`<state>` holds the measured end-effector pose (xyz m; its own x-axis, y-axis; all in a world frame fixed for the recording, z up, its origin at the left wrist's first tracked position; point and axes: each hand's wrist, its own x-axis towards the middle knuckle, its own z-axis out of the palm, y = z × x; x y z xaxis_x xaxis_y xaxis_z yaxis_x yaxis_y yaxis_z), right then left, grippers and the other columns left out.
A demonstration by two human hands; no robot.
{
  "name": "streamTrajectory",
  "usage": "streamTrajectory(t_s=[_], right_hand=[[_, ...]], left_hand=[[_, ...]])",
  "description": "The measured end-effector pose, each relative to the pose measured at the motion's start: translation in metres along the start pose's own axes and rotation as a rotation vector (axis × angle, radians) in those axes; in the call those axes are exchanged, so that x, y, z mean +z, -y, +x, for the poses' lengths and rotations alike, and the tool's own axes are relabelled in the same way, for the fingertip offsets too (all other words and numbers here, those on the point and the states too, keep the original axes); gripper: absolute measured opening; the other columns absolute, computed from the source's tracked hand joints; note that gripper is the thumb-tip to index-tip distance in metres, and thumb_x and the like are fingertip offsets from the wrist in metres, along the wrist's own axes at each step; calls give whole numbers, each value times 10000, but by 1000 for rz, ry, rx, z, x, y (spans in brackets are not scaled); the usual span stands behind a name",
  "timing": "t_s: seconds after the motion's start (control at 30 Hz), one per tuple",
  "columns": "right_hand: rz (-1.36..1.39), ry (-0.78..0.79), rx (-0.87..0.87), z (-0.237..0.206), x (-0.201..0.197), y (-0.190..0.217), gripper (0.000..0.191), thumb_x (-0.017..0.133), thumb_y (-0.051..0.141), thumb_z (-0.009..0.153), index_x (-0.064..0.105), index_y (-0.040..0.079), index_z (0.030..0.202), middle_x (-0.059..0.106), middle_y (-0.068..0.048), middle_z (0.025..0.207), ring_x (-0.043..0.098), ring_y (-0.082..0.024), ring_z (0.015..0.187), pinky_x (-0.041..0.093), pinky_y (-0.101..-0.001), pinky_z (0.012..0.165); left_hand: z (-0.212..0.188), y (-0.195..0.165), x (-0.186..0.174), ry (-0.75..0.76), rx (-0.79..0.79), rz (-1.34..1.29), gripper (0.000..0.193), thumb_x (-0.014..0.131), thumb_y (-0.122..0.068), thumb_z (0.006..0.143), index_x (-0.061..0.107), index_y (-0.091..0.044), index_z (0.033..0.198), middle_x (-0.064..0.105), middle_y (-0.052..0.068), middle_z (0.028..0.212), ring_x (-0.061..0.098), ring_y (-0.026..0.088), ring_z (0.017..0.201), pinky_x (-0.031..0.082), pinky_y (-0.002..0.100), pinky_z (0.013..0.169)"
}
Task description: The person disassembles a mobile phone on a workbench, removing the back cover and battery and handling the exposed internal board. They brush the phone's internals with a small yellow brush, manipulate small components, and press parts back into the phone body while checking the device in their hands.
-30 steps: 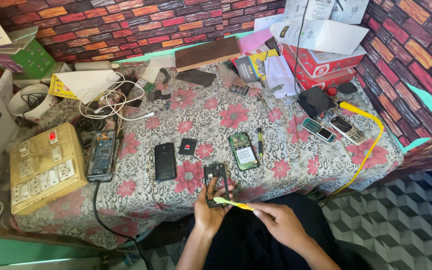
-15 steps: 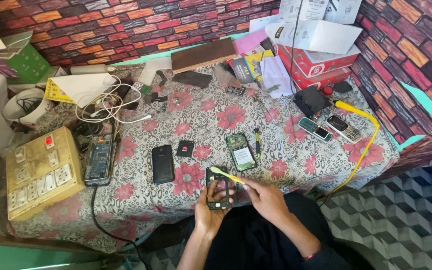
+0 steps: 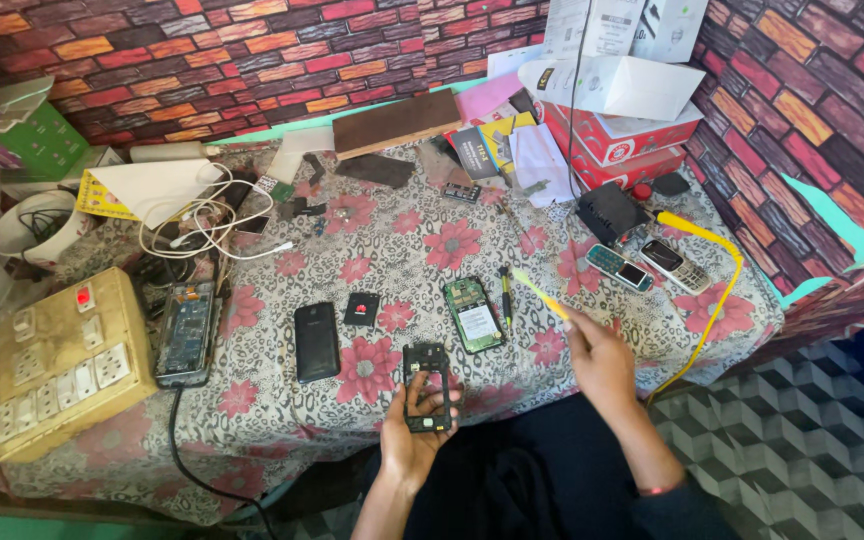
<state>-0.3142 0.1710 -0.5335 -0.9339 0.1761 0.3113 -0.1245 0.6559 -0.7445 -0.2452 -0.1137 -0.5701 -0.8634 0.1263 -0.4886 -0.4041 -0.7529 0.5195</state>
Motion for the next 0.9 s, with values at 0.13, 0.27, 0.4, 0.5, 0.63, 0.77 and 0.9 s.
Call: streamTrajectory(t_s=[0.13,0.27,0.4,0.5,0.63,0.77,0.9], right_hand=[[-142,-116,-250,41,1,-16,396,634,125,974,684,133,1366,708,-165,1097,649,-358,998,515,-455,864],[-479,-261,-357,52,15,-5,445,698,162,823,672,110,1264,646,-148,1203,600,-391,1109,469,-498,916],[-317,-14,-373,56,45,17,394,696,210,899,657,157,1287,630,-119,1210,615,-358,1111,489,-480,941],[-203,166,-275,61,66,33,466,689,229,910,607,132,1359,610,-180,1211,618,-386,1066,507,-490,886],[-213,205,-190,75,79,48,556,709,269,894,556,99,1400,591,-237,1217,629,-422,978,518,-505,837],[-306,-4,-257,82,70,35,505,723,255,874,626,129,1353,639,-160,1149,616,-391,1078,487,-515,900],[-410,-100,-100,72,39,-3,363,758,224,843,728,165,1200,652,-127,1201,577,-389,1145,440,-533,909]], left_hand=[[-7,-3,3,-1,6,12,560,295,-517,1031,448,-174,1446,676,191,1103,653,251,913,534,414,815],[-11,-6,6,43,-1,59,575,326,-514,1021,409,-208,1501,680,166,1152,648,235,927,539,410,810],[-9,-6,5,86,15,123,626,378,-518,1006,351,-245,1568,684,151,1176,658,223,946,551,402,830],[-7,-6,1,92,17,143,666,426,-528,986,328,-257,1587,686,149,1189,663,215,955,555,403,841],[-4,-8,0,93,12,161,708,466,-553,967,312,-275,1599,690,140,1193,662,208,955,559,396,852],[-1,-9,-3,68,26,183,712,458,-552,962,308,-280,1603,698,134,1182,666,192,958,557,397,853],[4,-4,-4,62,49,203,708,427,-564,976,308,-264,1607,705,138,1177,666,193,938,553,387,840]])
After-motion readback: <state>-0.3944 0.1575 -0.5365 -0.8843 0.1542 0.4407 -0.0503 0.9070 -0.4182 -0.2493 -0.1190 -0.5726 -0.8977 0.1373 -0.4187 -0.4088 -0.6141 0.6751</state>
